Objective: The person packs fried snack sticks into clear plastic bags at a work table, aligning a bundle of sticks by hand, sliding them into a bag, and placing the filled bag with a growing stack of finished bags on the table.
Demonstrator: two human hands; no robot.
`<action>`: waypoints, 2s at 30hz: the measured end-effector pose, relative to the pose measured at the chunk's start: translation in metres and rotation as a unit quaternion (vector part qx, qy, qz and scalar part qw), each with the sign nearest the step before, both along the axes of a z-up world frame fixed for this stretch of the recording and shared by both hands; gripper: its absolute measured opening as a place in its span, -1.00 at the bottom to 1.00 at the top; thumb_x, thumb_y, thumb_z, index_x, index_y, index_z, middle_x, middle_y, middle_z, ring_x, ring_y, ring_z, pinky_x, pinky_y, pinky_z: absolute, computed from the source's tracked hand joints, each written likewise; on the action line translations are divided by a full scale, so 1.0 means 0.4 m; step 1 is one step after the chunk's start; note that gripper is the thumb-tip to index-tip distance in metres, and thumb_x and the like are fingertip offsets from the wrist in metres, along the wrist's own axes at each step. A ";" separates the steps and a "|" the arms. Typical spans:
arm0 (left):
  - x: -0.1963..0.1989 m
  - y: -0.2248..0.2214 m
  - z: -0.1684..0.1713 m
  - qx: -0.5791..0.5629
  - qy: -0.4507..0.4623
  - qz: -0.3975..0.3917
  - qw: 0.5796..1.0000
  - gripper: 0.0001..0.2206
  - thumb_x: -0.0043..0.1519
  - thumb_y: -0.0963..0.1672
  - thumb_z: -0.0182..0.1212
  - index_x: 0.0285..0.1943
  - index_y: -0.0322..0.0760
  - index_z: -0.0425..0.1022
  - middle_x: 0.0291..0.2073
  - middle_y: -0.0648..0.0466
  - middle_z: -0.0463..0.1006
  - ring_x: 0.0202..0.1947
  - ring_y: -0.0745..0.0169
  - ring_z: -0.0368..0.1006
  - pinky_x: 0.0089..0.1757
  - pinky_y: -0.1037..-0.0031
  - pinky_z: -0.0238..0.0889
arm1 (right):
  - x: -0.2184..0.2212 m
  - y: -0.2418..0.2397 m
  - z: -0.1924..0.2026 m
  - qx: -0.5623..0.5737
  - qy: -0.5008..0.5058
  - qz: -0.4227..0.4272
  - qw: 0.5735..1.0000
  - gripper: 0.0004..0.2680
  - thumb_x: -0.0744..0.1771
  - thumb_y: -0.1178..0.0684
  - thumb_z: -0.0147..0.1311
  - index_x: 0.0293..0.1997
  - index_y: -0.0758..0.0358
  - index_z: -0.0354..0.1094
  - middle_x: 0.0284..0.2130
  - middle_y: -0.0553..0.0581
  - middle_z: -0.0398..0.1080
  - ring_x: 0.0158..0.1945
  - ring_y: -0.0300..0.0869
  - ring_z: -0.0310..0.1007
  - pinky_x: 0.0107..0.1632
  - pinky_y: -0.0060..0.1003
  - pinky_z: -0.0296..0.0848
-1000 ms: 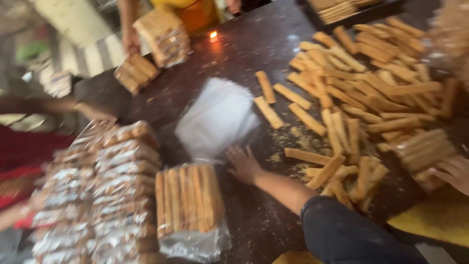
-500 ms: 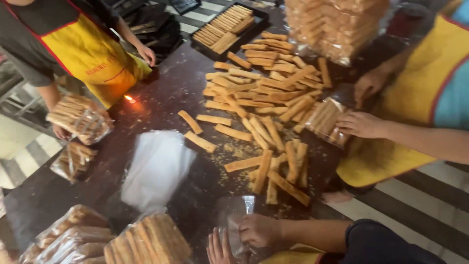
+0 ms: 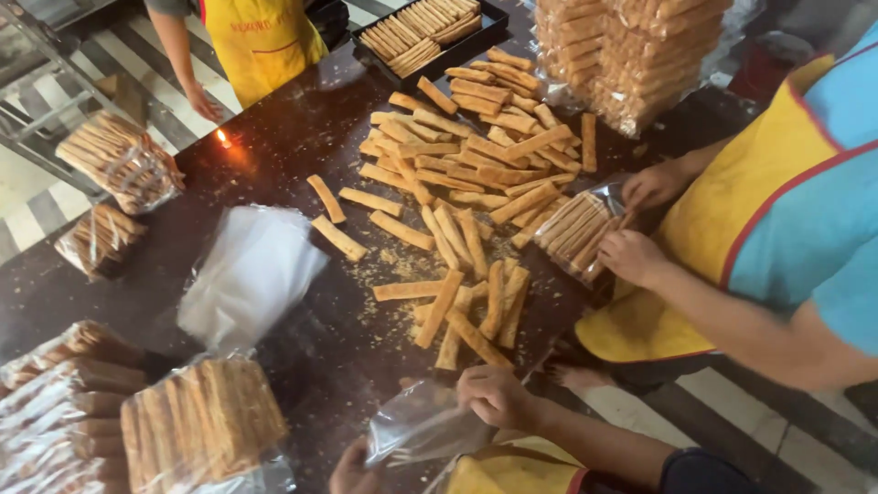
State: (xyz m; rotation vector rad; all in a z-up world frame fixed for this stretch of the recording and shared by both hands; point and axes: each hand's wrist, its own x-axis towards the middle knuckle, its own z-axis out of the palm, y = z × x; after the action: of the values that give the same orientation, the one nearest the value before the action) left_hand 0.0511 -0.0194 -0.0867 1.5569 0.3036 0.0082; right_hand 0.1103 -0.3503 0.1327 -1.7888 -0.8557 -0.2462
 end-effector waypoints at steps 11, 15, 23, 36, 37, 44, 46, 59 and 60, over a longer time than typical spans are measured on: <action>-0.089 -0.346 0.547 0.312 -0.138 -0.181 0.922 -0.63 -0.07 -0.30 0.23 -0.10 -0.14 0.68 -0.17 0.02 0.59 -0.15 0.01 0.61 -0.19 0.32 0.51 | -0.051 -0.137 0.164 -0.186 -0.001 0.094 0.978 -0.30 0.18 -0.05 0.43 0.38 0.44 0.04 0.16 0.35 0.30 0.19 0.09 0.33 0.30 0.28 0.12; -0.130 -0.399 0.594 0.332 -0.116 -0.077 0.933 -0.64 0.11 -0.26 0.18 0.08 -0.10 0.57 -0.06 0.05 0.61 -0.13 0.06 0.62 -0.15 0.32 0.51 | -0.059 -0.150 0.032 -0.282 -0.109 0.156 0.940 -0.89 0.38 0.04 0.25 -0.03 0.11 0.50 -0.25 0.04 0.57 -0.15 -0.20 0.57 0.34 0.13 0.35; -0.150 -0.423 0.618 0.365 -0.219 -0.005 0.905 -0.18 -0.13 -0.07 0.55 0.34 -0.49 0.28 0.20 -0.32 0.37 0.11 -0.31 0.38 0.02 0.01 0.32 | -0.081 -0.163 0.114 -0.163 0.211 0.107 0.958 -0.88 0.36 0.04 0.21 -0.27 0.26 0.49 -0.50 0.10 0.52 -0.49 -0.21 0.50 -0.41 -0.24 0.40; -0.139 -0.162 0.353 -0.277 -0.020 0.138 0.951 -0.96 0.39 -0.23 0.12 -0.04 -0.27 0.45 -0.49 0.13 0.40 -0.61 0.44 0.26 -0.59 0.58 0.10 | -0.029 -0.139 -0.197 -0.343 0.112 0.188 0.913 -0.76 0.35 -0.15 0.26 0.08 0.01 0.52 0.32 0.14 0.41 0.40 -0.04 0.32 0.35 -0.03 0.28; -0.130 -0.139 0.399 -0.277 -0.022 0.140 0.950 -0.96 0.39 -0.23 0.12 -0.04 -0.27 0.45 -0.49 0.13 0.40 -0.61 0.44 0.26 -0.59 0.58 0.10 | -0.031 -0.098 -0.187 -0.344 0.109 0.190 0.913 -0.76 0.35 -0.15 0.26 0.08 0.01 0.52 0.32 0.14 0.41 0.40 -0.04 0.32 0.35 -0.03 0.28; -0.206 -0.015 0.368 -0.376 -0.049 0.246 0.892 -0.97 0.39 -0.17 0.14 -0.10 -0.23 0.42 -0.44 0.16 0.46 -0.56 0.42 0.37 -0.51 0.56 0.30 | -0.055 0.103 -0.365 0.201 0.789 0.089 0.573 -0.48 0.31 -0.19 0.02 0.42 0.08 0.01 0.08 0.24 0.40 0.06 0.06 0.42 0.03 0.00 0.49; -0.251 0.042 0.295 -0.374 -0.059 0.266 0.886 -0.93 0.45 -0.15 0.18 -0.06 -0.23 0.45 -0.45 0.15 0.44 -0.58 0.46 0.32 -0.57 0.63 0.18 | -0.047 0.142 -0.446 0.189 0.810 0.087 0.549 -0.53 0.31 -0.13 0.02 0.37 0.14 0.07 0.00 0.23 0.41 -0.03 0.04 0.44 -0.04 0.00 0.51; -0.253 -0.079 0.499 -0.497 -0.098 0.207 0.837 -0.94 0.31 -0.20 0.10 -0.08 -0.23 0.38 -0.24 0.02 0.57 -0.34 0.21 0.54 -0.33 0.42 0.47 | -0.081 0.286 -0.307 0.070 0.809 0.167 0.559 -0.48 0.38 -0.22 -0.02 0.48 0.14 -0.10 0.27 0.28 0.25 0.31 0.05 0.24 0.16 0.07 0.42; -0.235 -0.085 0.525 -0.530 -0.077 0.249 0.807 -0.93 0.29 -0.19 0.09 -0.10 -0.20 0.37 -0.23 0.05 0.57 -0.29 0.22 0.55 -0.30 0.42 0.48 | -0.095 0.285 -0.333 0.146 0.810 0.236 0.517 -0.47 0.37 -0.24 -0.01 0.47 0.20 -0.03 0.26 0.32 0.27 0.30 0.07 0.29 0.14 0.06 0.47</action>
State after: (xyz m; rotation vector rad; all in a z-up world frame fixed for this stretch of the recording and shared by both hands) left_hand -0.0429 -0.0534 0.1233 0.3225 0.4726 0.3230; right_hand 0.0723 -0.2364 -0.0006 -0.6876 0.2002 1.4038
